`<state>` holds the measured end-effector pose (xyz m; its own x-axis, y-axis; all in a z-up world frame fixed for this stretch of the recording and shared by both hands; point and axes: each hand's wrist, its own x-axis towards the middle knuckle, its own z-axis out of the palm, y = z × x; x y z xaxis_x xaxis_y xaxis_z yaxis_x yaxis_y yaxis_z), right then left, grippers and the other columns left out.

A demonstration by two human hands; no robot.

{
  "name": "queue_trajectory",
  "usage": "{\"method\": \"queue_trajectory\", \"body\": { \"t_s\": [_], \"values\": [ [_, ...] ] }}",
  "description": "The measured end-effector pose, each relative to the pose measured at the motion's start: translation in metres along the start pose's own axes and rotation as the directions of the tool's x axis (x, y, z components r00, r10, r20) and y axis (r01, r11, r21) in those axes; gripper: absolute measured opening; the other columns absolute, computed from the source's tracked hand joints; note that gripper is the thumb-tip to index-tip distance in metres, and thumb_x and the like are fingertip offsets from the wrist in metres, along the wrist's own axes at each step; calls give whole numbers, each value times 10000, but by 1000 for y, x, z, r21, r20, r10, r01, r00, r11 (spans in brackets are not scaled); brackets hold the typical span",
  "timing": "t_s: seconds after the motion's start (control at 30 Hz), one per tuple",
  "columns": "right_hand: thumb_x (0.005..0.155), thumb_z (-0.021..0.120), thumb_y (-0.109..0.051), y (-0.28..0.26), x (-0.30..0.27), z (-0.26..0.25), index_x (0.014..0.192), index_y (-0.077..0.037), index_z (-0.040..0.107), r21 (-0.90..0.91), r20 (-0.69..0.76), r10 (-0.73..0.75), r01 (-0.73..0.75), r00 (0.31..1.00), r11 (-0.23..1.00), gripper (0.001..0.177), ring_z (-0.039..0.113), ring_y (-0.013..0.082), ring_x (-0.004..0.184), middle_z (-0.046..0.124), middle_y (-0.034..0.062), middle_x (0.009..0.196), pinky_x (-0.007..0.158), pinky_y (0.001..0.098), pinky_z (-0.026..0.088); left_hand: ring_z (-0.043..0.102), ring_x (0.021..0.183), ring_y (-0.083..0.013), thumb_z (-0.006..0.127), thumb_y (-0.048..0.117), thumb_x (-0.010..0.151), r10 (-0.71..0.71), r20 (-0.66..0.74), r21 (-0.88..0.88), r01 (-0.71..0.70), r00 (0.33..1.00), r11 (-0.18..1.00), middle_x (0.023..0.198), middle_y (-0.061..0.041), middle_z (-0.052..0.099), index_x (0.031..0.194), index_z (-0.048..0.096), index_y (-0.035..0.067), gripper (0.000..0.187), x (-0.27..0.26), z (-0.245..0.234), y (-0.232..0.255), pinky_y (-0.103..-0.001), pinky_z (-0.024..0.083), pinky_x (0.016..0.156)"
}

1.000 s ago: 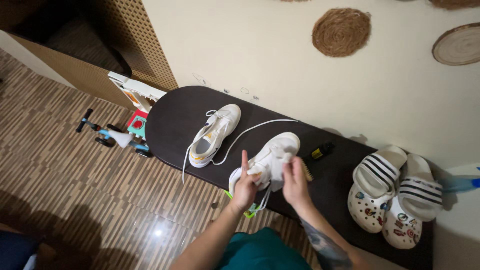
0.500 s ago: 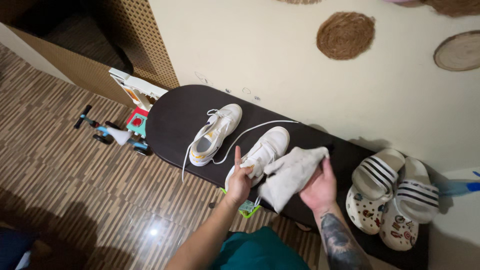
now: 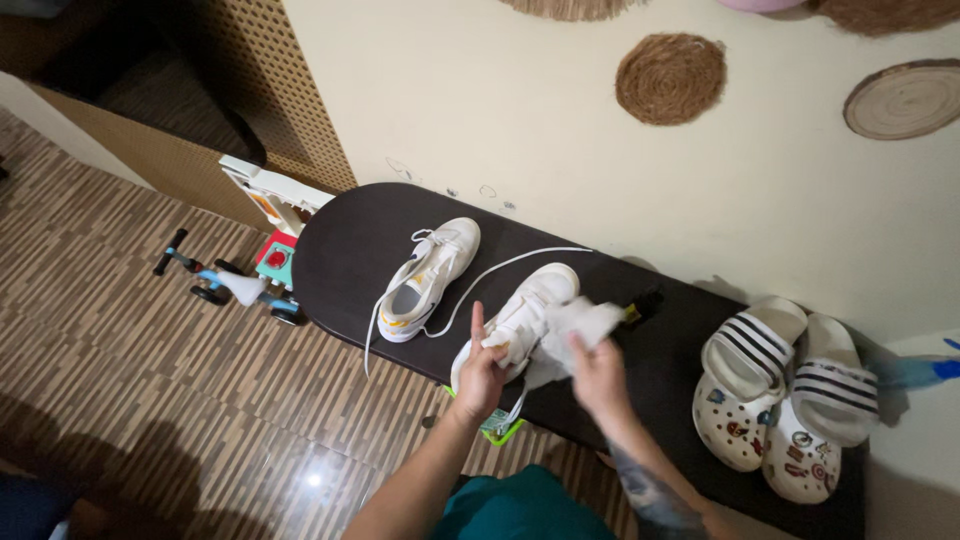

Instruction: The person cleans white sneakers by applying a cleaning solution, scrubbing with a brush, and wiping them with a cloth.

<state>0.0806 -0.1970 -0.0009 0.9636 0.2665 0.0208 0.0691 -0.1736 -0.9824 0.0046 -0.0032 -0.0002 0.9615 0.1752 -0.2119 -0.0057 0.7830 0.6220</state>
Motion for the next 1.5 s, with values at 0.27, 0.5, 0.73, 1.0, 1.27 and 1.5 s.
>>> {"method": "queue_trajectory", "body": {
  "t_s": [0.27, 0.5, 0.73, 1.0, 1.27, 1.5],
  "values": [
    [780, 611, -18, -56, 0, 46, 1299, -6, 644, -704, 304, -393, 482, 868, 521, 520, 626, 431, 1019, 616, 226, 1089, 878, 495, 510, 597, 1001, -202, 460, 18, 837, 55, 49, -2, -55, 997, 999, 1347, -133, 586, 1686, 72, 280, 969, -2, -3, -10, -317, 493, 881],
    [839, 611, -33, -64, 7, 39, 1361, -19, 589, -764, 326, -204, 384, 923, 518, 523, 645, 392, 992, 619, 209, 1132, 858, 475, 531, 561, 977, -151, 466, -14, 818, 39, 27, 11, -39, 999, 999, 1316, -75, 580, 1680, 85, 287, 989, -8, -5, -13, -276, 467, 892],
    [867, 551, -72, -65, 19, 40, 1397, -90, 589, -846, 370, -43, 355, 928, 399, 531, 662, 380, 980, 652, 200, 1113, 825, 490, 537, 580, 1187, -195, 440, -25, 831, 65, 63, 19, -66, 996, 998, 1445, -122, 529, 1675, 79, 259, 960, -8, -4, -17, -301, 460, 1015],
    [906, 571, -112, -33, 3, 31, 1296, 29, 590, -832, 292, -141, 324, 946, 450, 415, 688, 373, 978, 691, 217, 1090, 857, 475, 547, 578, 1230, -217, 429, -24, 820, 56, 21, 17, -56, 998, 998, 1493, -123, 494, 1660, 49, 286, 973, -13, 10, -11, -301, 473, 1002],
    [878, 544, -17, -44, 0, 34, 1373, 16, 533, -629, 206, -197, 284, 959, 724, 496, 608, 436, 1159, 613, 258, 1297, 960, 477, 503, 517, 870, -102, 450, -9, 845, -15, 93, 119, 4, 996, 993, 1278, -69, 578, 1700, 74, 292, 981, -6, -6, -10, -214, 458, 766],
    [857, 521, 60, -43, 6, 27, 1457, -25, 533, -470, 302, -200, 328, 932, 819, 606, 601, 384, 1244, 587, 248, 1389, 1006, 419, 504, 525, 1046, -158, 464, 17, 831, 21, 145, 28, -25, 989, 999, 1472, -74, 504, 1697, 69, 281, 988, 6, -6, -7, -285, 454, 914]
  ]
}}
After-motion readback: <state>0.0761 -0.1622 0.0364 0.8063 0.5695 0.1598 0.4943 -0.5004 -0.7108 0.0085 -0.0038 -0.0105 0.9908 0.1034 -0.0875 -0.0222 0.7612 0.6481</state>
